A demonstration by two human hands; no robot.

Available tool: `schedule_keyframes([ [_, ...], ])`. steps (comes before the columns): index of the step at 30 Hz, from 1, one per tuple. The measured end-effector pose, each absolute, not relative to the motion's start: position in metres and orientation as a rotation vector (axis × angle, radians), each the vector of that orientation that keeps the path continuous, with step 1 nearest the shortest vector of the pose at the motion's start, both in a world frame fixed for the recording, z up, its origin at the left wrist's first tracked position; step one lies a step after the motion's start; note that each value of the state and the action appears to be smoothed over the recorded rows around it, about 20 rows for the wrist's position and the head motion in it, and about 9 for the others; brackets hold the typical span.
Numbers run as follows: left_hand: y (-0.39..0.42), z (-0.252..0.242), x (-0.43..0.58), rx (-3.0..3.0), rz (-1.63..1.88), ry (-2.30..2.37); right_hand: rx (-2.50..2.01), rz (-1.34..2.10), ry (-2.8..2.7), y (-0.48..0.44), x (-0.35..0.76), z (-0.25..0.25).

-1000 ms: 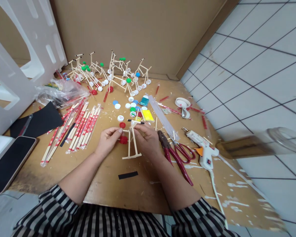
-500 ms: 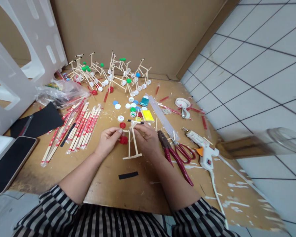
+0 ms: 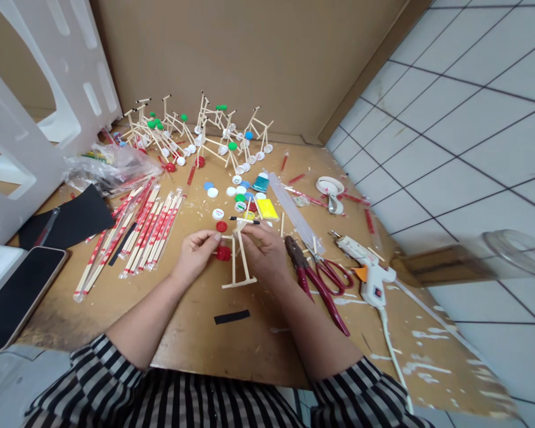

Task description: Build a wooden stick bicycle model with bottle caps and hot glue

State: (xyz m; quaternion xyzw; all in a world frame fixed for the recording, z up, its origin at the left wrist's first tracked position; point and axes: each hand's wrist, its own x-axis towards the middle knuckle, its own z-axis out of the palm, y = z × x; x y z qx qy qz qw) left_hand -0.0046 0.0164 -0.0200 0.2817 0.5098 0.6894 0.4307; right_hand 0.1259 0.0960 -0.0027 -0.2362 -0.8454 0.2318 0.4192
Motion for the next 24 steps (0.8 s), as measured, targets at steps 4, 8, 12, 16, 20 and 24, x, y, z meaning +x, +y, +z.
schedule_keyframes([
  [4, 0.0163, -0.0201, -0.0041, 0.707, 1.728, 1.278, -0.594, 0.592, -2.122, 0.0956, 0.1263, -0.0018],
  [8, 0.0161, -0.0194, -0.0040, 0.711, 1.733, 1.280, -0.596, 0.588, -2.120, 0.0954, 0.1265, -0.0017],
  [12, 0.0161, -0.0194, -0.0045, 0.714, 1.717, 1.277, -0.600, 0.591, -2.123, 0.0955, 0.1271, -0.0026],
  [16, 0.0161, -0.0195, -0.0045, 0.719, 1.723, 1.277, -0.601, 0.591, -2.123, 0.0960, 0.1275, -0.0034],
  [20, 0.0159, -0.0186, -0.0041, 0.716, 1.725, 1.277, -0.607, 0.602, -2.133, 0.0954, 0.1275, -0.0022],
  [24, 0.0157, -0.0185, -0.0043, 0.711, 1.721, 1.276, -0.627, 0.605, -2.139, 0.0945, 0.1273, -0.0004],
])
